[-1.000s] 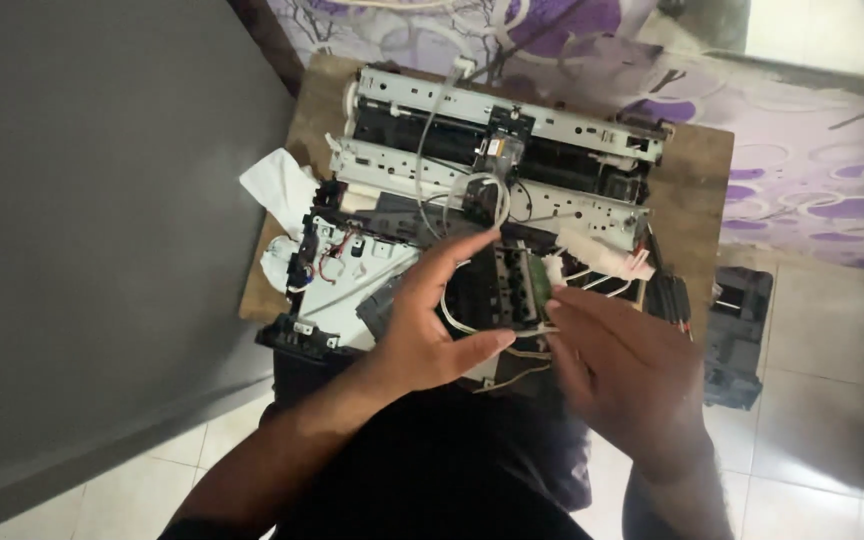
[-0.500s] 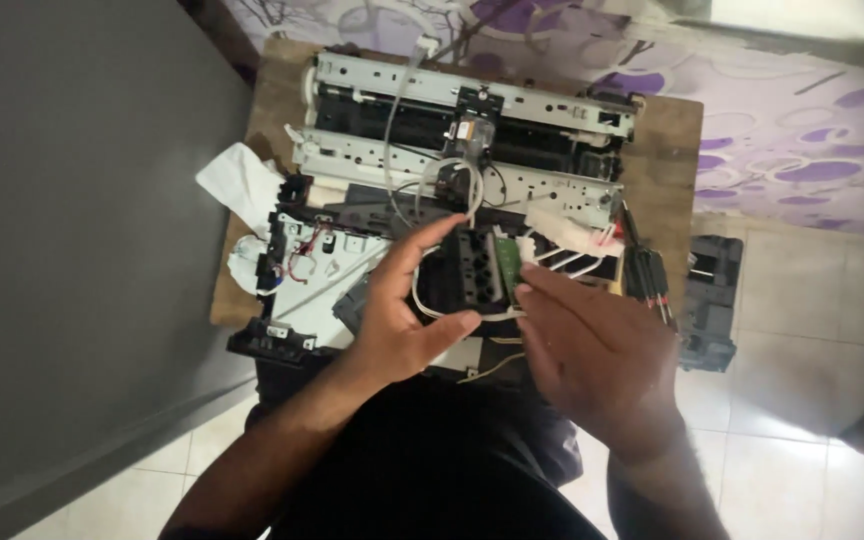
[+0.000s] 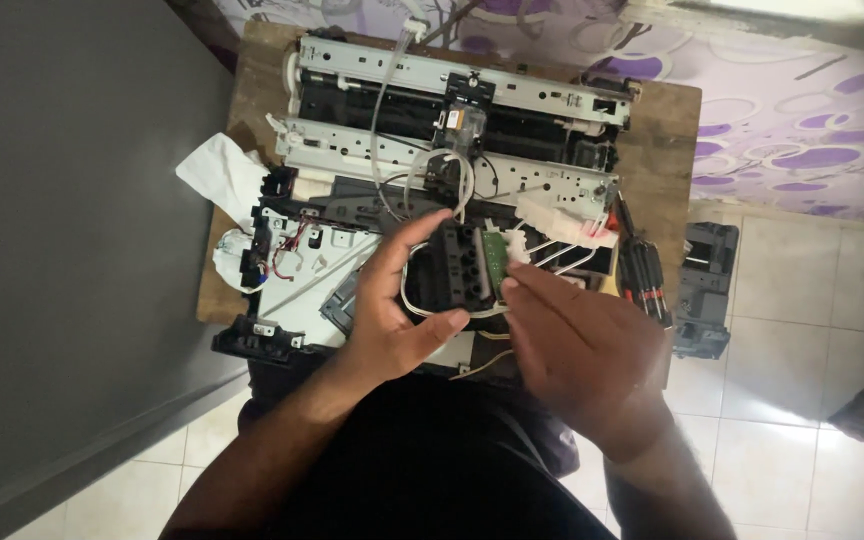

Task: The person holds a printer ink cartridge assembly and uses a screwdriver to remove a small circuit board from it. They then place the board on the table and reattach the assembly to the printer's internal mechanism.

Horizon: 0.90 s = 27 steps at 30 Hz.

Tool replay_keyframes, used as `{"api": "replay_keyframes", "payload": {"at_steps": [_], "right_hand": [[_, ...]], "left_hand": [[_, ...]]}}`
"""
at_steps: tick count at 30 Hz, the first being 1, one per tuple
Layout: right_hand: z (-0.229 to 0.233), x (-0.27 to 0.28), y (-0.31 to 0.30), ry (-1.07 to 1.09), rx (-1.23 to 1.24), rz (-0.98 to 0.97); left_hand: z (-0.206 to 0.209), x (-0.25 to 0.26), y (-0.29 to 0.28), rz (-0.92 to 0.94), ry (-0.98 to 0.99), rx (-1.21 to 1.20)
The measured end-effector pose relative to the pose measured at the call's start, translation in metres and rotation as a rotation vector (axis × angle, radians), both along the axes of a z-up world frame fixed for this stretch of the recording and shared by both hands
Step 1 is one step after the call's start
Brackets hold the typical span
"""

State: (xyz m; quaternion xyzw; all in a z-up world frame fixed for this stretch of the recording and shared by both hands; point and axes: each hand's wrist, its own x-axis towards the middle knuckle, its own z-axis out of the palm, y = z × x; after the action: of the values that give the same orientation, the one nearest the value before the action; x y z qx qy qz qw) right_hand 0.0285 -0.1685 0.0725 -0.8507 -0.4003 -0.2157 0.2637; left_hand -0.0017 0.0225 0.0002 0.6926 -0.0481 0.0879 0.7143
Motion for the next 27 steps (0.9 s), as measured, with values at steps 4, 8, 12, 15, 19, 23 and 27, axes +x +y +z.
{"api": "replay_keyframes", "payload": {"at_steps": [4,8,12,15,19,23,27], "right_hand": [[0.005,-0.006,-0.008,-0.027,-0.134,-0.073],[0.023,0.0,-0.015,-0.041,-0.284,0.037],[0.033,0.003,-0.019,-0.004,-0.328,0.085],[0.027,-0.001,-0.017,-0.007,-0.299,0.027],[0.014,-0.003,-0.012,0.013,-0.229,-0.005],[-0.006,-0.01,-0.008,0.098,-0.024,-0.078],[-0.026,-0.016,-0.003,0.108,0.094,-0.164]], "left_hand": [[0.002,0.001,-0.002,-0.007,-0.038,0.026],[0.006,0.001,-0.003,-0.005,-0.029,0.05],[0.006,0.001,-0.004,-0.014,-0.05,0.039],[0.001,0.0,-0.005,0.017,-0.073,0.071],[0.004,-0.001,-0.005,0.03,-0.079,0.064],[0.007,0.0,-0.005,0.046,-0.053,0.09],[0.004,0.0,-0.005,0.049,-0.072,0.077]]}}
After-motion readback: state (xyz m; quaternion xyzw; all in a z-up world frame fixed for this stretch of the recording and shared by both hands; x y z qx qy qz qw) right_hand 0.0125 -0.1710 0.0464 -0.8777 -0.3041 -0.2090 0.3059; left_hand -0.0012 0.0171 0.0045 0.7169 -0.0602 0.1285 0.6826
